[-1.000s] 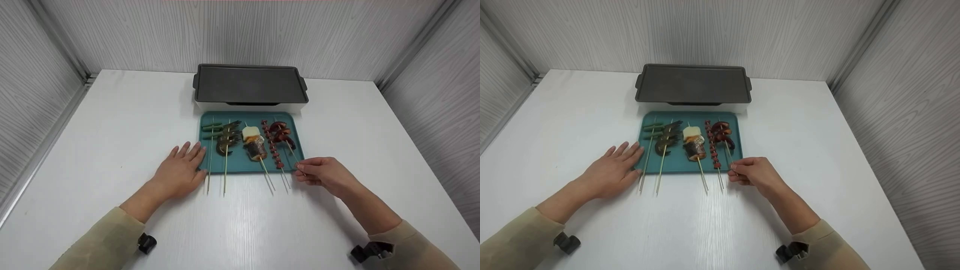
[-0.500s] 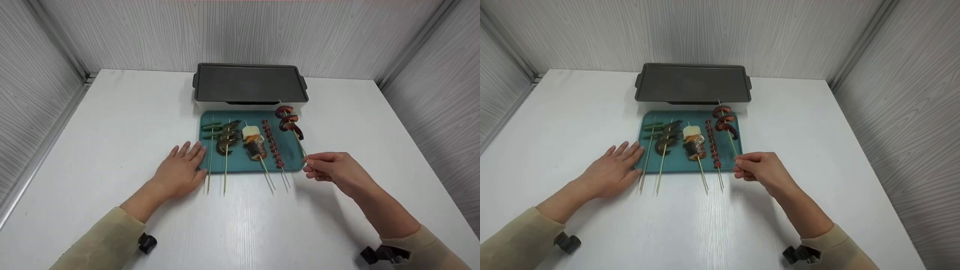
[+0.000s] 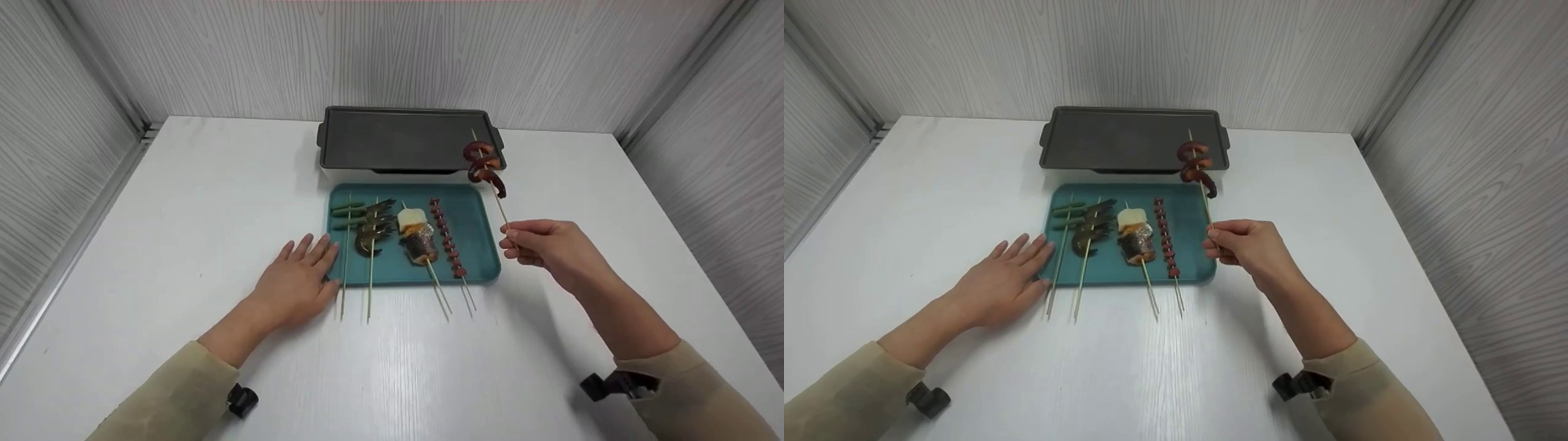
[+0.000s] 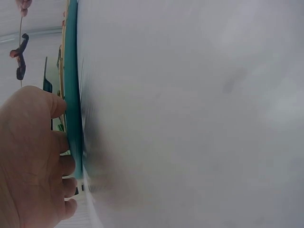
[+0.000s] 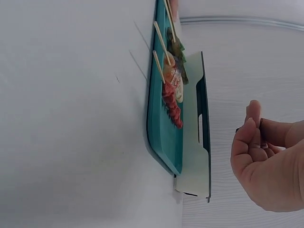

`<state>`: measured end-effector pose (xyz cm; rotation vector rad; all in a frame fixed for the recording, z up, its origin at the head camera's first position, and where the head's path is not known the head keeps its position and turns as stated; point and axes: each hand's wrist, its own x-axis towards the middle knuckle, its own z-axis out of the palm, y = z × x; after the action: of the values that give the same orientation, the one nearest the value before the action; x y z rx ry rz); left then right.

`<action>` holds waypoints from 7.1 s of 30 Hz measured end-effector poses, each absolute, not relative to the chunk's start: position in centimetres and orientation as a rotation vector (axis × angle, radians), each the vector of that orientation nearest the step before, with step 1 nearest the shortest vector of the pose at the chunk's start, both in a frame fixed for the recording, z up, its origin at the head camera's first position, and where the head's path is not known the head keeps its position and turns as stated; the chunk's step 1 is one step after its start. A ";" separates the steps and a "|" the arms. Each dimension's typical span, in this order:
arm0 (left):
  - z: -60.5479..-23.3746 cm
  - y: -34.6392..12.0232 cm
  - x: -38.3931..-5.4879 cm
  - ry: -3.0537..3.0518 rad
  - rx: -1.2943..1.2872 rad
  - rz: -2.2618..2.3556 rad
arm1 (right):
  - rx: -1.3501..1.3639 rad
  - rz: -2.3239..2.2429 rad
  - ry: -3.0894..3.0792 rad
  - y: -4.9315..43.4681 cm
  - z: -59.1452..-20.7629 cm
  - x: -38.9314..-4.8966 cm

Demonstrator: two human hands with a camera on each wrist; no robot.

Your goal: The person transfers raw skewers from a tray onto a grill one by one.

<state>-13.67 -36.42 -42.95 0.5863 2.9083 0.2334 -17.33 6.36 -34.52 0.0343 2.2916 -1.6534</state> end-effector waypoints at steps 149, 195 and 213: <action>-42.9 -36.3 -13.8 2.912 0.601 0.205 | 0.044 -1.472 2.010 4.5 -40.6 -14.5; -43.1 -36.2 -13.8 2.922 0.599 0.240 | -0.104 -1.553 2.157 4.3 -36.8 -14.3; -43.1 -36.3 -13.8 2.921 0.596 0.267 | -0.031 -1.677 2.183 1.6 -34.2 -20.8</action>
<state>-13.83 -36.31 -43.10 0.5964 2.9208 0.2667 -20.81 1.56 -34.23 -0.0308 2.1826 -1.6771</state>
